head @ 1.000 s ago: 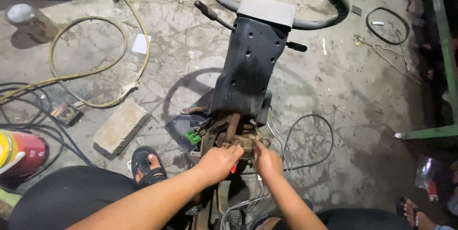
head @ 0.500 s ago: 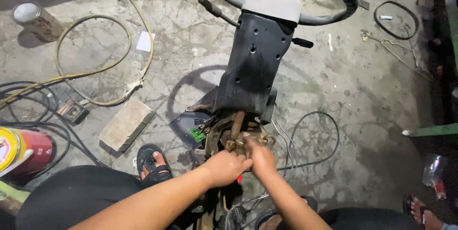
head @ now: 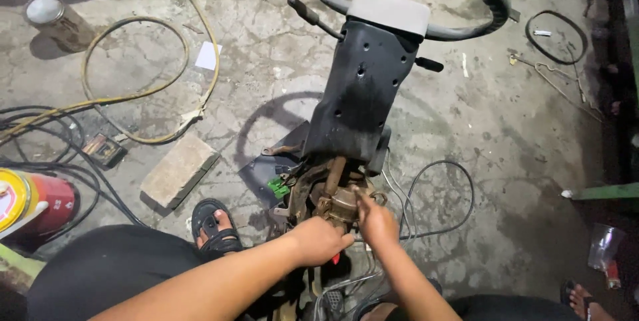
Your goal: Using a small hand saw to cut through a metal part of a vehicle steering column assembly
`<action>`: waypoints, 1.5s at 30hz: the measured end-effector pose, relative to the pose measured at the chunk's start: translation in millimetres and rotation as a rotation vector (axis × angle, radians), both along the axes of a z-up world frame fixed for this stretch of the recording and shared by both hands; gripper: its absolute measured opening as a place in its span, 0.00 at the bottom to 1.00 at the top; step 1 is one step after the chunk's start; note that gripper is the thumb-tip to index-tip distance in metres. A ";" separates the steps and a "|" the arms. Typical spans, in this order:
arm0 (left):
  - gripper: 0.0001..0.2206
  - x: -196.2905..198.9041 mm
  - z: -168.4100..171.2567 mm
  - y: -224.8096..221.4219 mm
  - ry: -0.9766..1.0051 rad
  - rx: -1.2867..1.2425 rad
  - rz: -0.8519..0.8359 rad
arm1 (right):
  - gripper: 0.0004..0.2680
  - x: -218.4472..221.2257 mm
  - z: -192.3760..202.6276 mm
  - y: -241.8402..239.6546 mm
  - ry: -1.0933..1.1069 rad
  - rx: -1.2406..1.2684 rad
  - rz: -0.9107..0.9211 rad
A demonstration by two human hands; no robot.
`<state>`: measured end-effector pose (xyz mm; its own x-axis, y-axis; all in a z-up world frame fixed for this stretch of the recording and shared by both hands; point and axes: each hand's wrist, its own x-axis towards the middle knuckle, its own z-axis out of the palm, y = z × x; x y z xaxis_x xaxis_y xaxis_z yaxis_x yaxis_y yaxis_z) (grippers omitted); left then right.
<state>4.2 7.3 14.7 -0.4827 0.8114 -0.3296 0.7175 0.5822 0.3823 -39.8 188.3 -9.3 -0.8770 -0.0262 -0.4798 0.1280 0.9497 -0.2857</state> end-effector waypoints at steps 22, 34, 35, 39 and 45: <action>0.08 6.0 -7.3 2.0 -0.048 -0.070 -0.011 | 0.16 1.6 -20.4 -13.5 0.092 -0.126 0.238; 0.11 4.7 -3.6 -0.9 -0.071 -0.082 -0.021 | 0.14 -31.3 -21.3 -22.9 0.039 -0.095 0.317; 0.11 4.6 -6.0 -0.5 -0.072 -0.076 -0.013 | 0.12 -35.8 -25.0 -25.8 0.039 -0.091 0.322; 0.11 2.5 16.1 0.3 -0.119 -0.145 -0.027 | 0.14 -23.1 -24.8 -19.8 0.094 -0.196 0.346; 0.10 6.2 -8.8 -3.1 -0.049 -0.058 0.028 | 0.15 -13.8 -18.9 -13.8 0.081 -0.148 0.273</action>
<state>10.4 4.2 5.9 -0.4875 0.7765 -0.3992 0.6819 0.6242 0.3814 -53.6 174.6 -28.2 -0.8632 -0.3300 -0.3820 -0.1546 0.8932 -0.4222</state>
